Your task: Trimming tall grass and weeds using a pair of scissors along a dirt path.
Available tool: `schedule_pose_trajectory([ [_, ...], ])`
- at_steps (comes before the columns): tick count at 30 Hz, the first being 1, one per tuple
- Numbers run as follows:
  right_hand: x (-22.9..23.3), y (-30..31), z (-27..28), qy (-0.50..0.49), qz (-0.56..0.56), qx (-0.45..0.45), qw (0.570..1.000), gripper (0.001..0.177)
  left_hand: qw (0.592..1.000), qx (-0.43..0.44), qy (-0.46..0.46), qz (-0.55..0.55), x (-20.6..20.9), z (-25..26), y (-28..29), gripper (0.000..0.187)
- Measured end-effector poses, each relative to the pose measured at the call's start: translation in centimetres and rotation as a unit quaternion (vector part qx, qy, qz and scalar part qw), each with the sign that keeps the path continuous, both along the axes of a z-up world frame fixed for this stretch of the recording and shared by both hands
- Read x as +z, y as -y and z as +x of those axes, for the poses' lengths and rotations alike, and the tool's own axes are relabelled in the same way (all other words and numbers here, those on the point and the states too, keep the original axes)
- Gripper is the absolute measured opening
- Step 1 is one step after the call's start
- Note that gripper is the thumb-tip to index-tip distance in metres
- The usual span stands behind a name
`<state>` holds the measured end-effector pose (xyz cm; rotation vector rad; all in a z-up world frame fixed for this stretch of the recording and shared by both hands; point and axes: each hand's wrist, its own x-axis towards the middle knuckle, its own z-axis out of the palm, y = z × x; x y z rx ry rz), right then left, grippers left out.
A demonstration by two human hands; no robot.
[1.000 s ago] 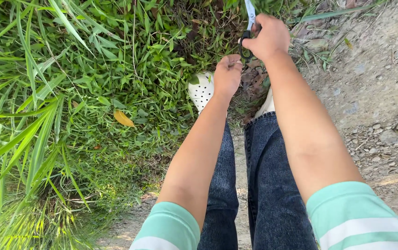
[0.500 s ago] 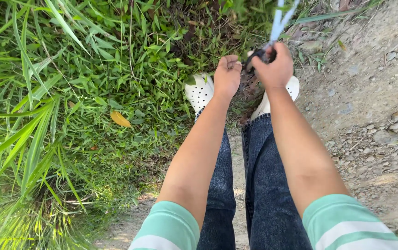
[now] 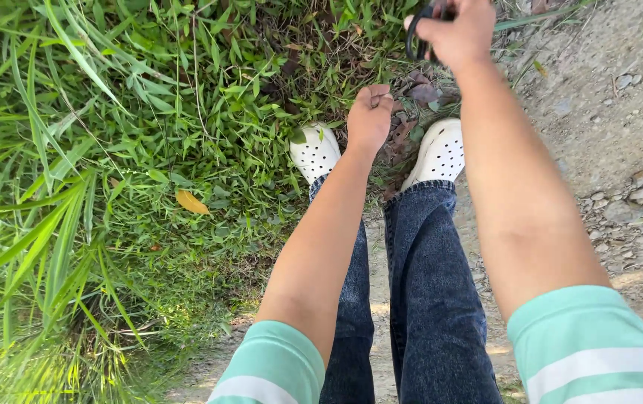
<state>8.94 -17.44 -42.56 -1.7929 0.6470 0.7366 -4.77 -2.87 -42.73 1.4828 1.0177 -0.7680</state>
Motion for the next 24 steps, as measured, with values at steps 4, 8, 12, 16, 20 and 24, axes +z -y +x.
schedule_pose_trajectory([
  [4, -2.6, 1.3, -5.8, 0.200, -0.126, 0.118, 0.964, 0.036, 0.999, -0.019, 0.026, 0.026, -0.6, 0.5, 0.0, 0.030],
  [8, 1.3, -0.8, -10.6, 0.165, -0.083, 0.072, 0.980, 0.029, 0.999, -0.020, 0.030, 0.028, 0.0, 1.8, 0.0, 0.029],
  [12, 3.8, -2.5, -11.9, 0.076, -0.004, -0.009, 0.997, 0.031, 0.996, -0.005, 0.080, 0.030, -2.1, 0.7, 0.3, 0.026],
  [16, 4.1, -2.7, -12.1, 0.061, 0.022, -0.038, 0.997, 0.031, 0.999, 0.043, 0.020, -0.004, 0.1, 3.3, -0.4, 0.029],
  [20, 5.0, -1.7, -12.8, 0.065, 0.001, -0.011, 0.998, 0.032, 0.998, 0.060, 0.010, -0.027, -2.3, 4.7, -0.4, 0.039],
  [24, 8.1, -1.1, -12.4, 0.033, -0.083, 0.080, 0.993, 0.032, 0.998, -0.011, 0.053, 0.008, -8.2, 6.6, 0.5, 0.060],
])
